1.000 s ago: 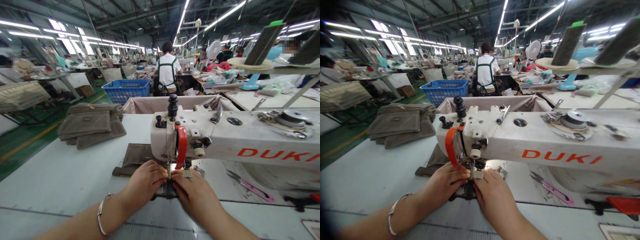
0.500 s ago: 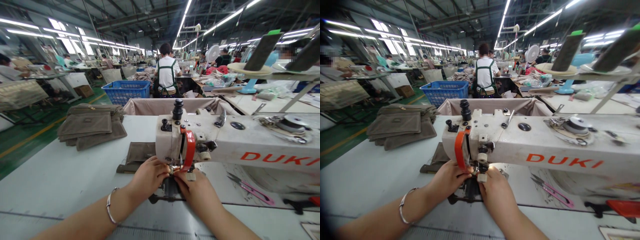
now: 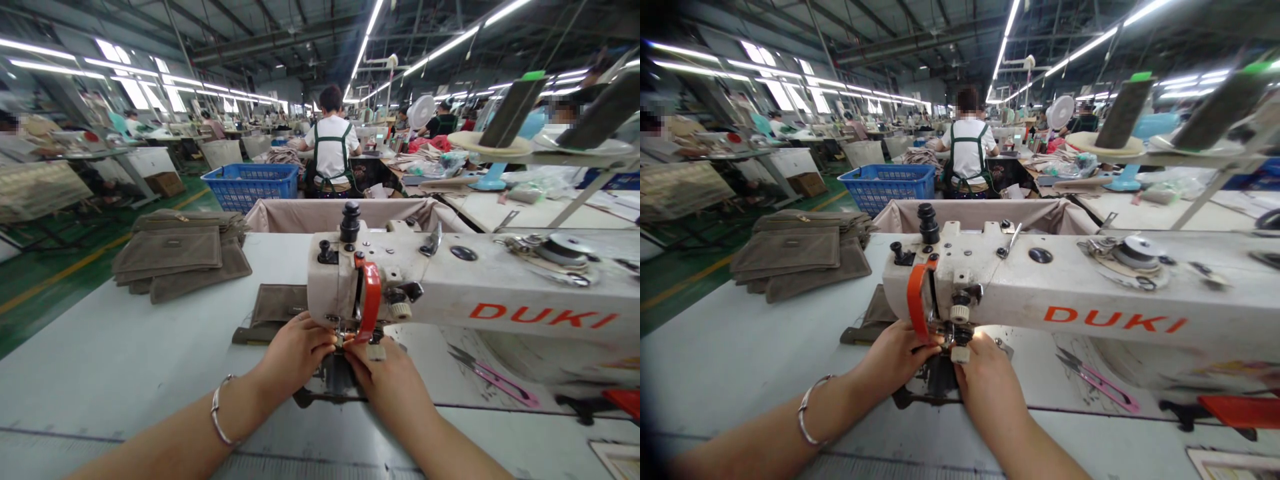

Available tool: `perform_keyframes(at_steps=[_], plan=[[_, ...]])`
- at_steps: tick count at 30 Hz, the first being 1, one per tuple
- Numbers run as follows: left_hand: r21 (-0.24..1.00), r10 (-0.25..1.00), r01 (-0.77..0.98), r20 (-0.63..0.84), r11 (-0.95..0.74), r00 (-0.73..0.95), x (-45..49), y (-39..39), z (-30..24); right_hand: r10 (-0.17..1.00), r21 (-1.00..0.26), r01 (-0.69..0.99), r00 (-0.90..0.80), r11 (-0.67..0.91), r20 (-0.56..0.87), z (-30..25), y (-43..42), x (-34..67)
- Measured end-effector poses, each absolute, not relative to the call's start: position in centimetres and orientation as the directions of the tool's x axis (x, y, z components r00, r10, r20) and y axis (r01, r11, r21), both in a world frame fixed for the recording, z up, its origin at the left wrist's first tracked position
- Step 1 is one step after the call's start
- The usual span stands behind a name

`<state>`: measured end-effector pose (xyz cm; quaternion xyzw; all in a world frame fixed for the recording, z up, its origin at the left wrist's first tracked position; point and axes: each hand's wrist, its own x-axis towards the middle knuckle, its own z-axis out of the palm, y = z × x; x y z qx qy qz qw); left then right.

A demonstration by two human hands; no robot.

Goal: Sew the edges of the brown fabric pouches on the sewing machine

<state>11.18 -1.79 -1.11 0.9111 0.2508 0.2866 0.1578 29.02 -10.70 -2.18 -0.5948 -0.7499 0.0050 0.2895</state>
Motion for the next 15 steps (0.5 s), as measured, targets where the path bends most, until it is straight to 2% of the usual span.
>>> perform_keyframes(at_steps=[10, 15], plan=[[0.415, 0.575, 0.413, 0.434, -0.811, 0.694, 11.4, -1.6, -1.5, 0.92, -0.396, 0.884, -0.088, 0.249, 0.383, -2.5, -10.5, 28.9], [0.381, 0.544, 0.391, 0.53, -0.838, 0.65, 11.1, -1.8, -1.7, 0.935, -0.357, 0.917, -0.043, 0.177, 0.353, -2.0, -10.5, 28.0]])
